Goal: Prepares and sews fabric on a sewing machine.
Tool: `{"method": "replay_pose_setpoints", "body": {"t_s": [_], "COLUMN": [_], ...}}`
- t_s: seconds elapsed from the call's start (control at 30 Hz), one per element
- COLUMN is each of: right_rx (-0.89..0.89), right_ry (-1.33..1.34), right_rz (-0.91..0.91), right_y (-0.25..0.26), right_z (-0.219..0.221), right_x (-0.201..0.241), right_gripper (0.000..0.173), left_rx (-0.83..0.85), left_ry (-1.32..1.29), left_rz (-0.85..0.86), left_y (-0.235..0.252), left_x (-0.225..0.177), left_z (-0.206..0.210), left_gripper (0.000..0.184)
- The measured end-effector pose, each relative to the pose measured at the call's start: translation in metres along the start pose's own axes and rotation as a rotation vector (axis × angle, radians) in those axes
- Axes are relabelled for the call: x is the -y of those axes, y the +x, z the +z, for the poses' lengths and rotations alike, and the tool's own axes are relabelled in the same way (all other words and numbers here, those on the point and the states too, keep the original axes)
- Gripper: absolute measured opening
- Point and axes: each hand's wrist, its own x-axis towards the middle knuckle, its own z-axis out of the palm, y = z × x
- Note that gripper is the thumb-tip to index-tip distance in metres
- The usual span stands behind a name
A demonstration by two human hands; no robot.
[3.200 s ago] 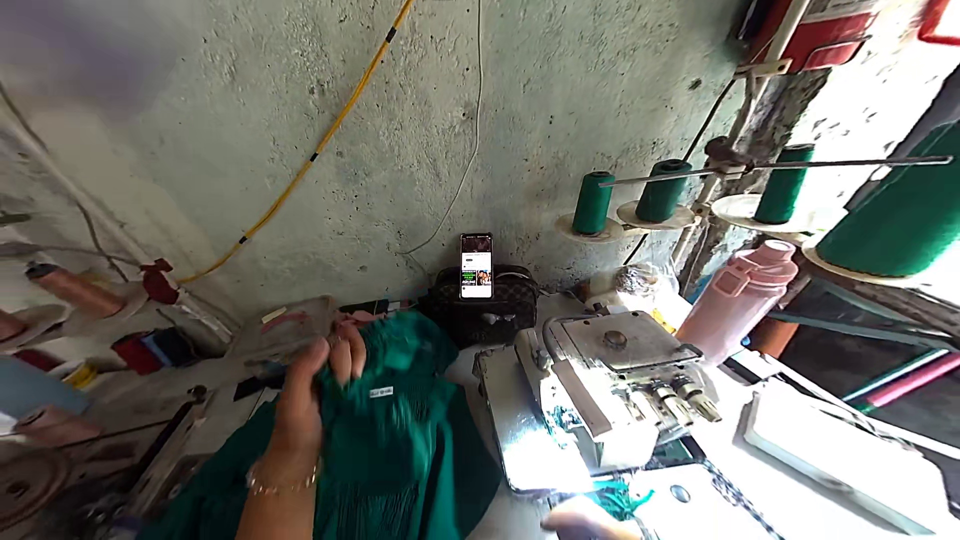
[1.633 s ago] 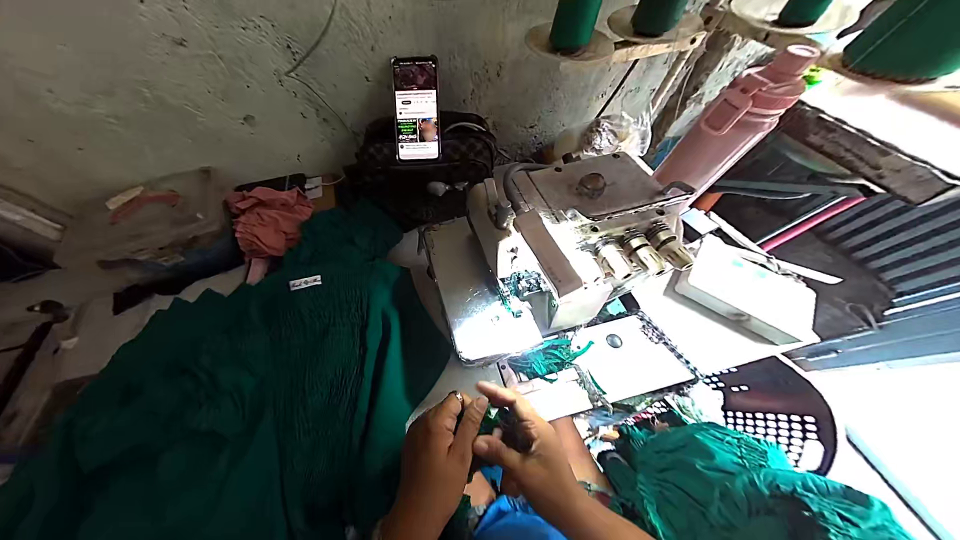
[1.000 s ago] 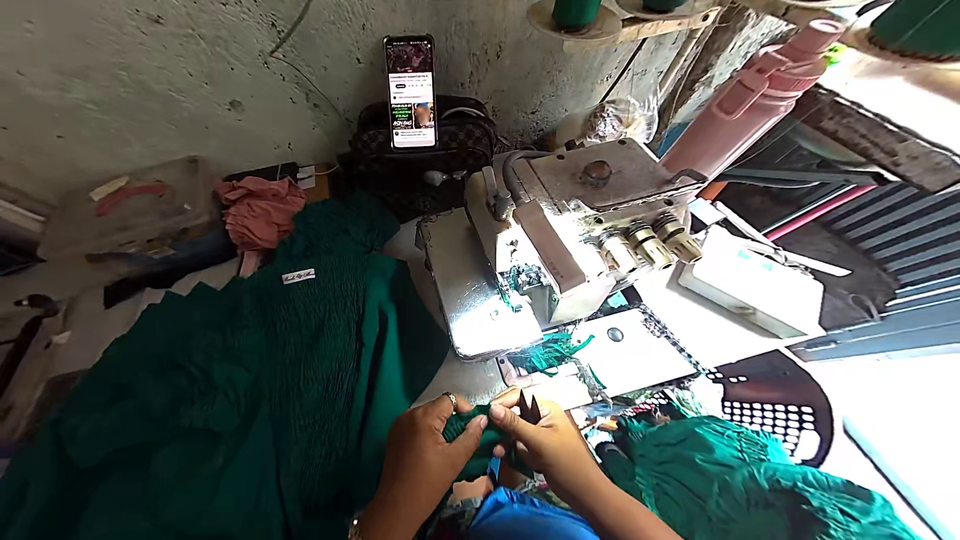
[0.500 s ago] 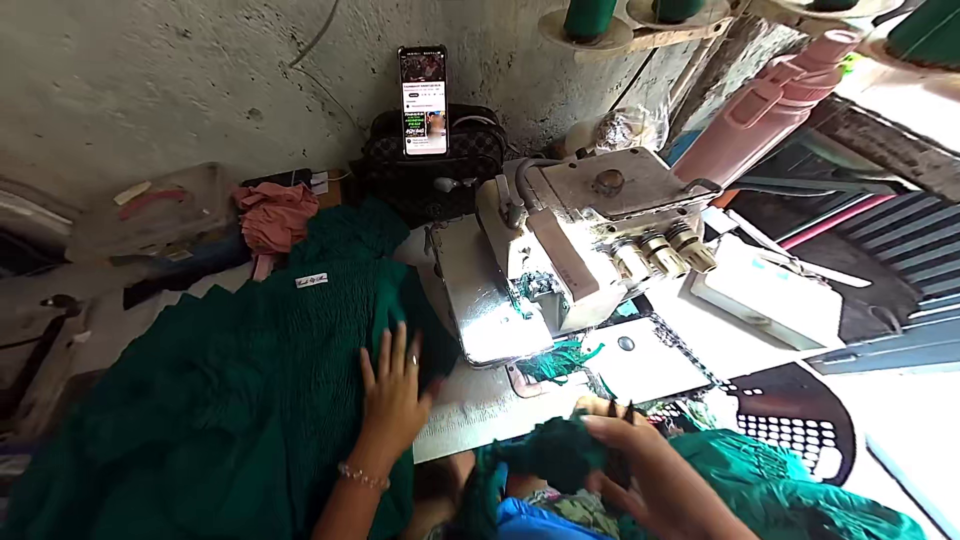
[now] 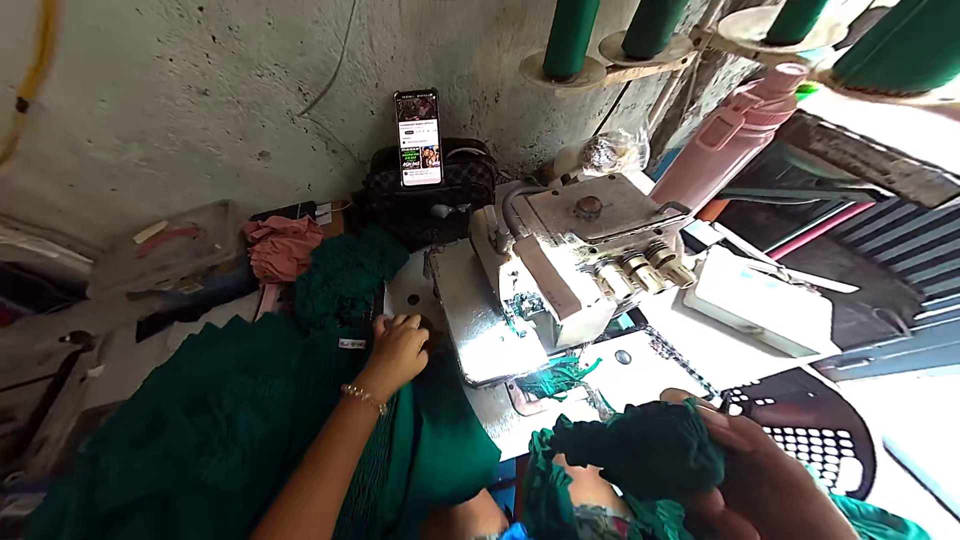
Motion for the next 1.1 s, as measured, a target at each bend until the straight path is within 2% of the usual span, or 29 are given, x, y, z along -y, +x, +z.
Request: {"method": "replay_pose_setpoints", "body": {"t_s": [0.07,0.13,0.2,0.3,0.37,0.43,0.57,0.67,0.87,0.97,1.03,1.1], "right_rx": [-0.032,-0.101,-0.175,-0.217,-0.201,-0.149,0.014,0.040,0.036,0.052,0.088,0.138], "right_ry": [-0.018,-0.072,-0.150,-0.401,-0.593,-0.735,-0.661,-0.649,-0.688,-0.702,-0.712,-0.780], "right_rz": [-0.036,-0.097,-0.172,-0.318,-0.406,-0.440,-0.353,-0.333,-0.324,-0.345,-0.355,-0.364], "right_y": [-0.006,-0.014,-0.024,-0.025,-0.010,0.012,0.037,0.037,0.034,0.034,0.034,0.039], "right_z": [-0.002,-0.002,0.003,0.017,0.025,0.033,0.041,0.038,0.033,0.035,0.040,0.049], "right_x": [0.005,0.013,0.023,0.023,0.001,-0.031,-0.068,-0.068,-0.062,-0.060,-0.058,-0.058], "right_gripper": [0.021,0.022,0.020,0.016,0.017,0.015,0.012,0.011,0.010,0.008,0.007,0.012], "left_rx": [0.192,0.243,0.156,-0.104,-0.241,-0.256,-0.300,-0.306,-0.192,-0.185,-0.256,-0.416], "left_ry": [0.090,0.061,-0.112,-0.317,-0.416,-0.573,-0.671,-0.722,-0.774,-0.679,-0.578,-0.467], "left_rz": [-0.029,0.025,0.156,0.423,0.607,0.720,0.710,0.689,0.717,0.695,0.715,0.659], "left_y": [0.018,0.013,-0.013,-0.069,-0.095,-0.106,-0.103,-0.095,-0.089,-0.093,-0.099,-0.115], "left_x": [-0.005,-0.006,-0.008,-0.023,-0.036,-0.052,-0.064,-0.063,-0.068,-0.068,-0.066,-0.063], "left_z": [-0.008,-0.014,-0.024,-0.045,-0.051,-0.053,-0.040,-0.028,-0.020,-0.017,-0.014,-0.009], "left_gripper": [0.023,0.025,0.025,0.018,0.018,0.020,0.019,0.018,0.019,0.032,0.032,0.029]}}
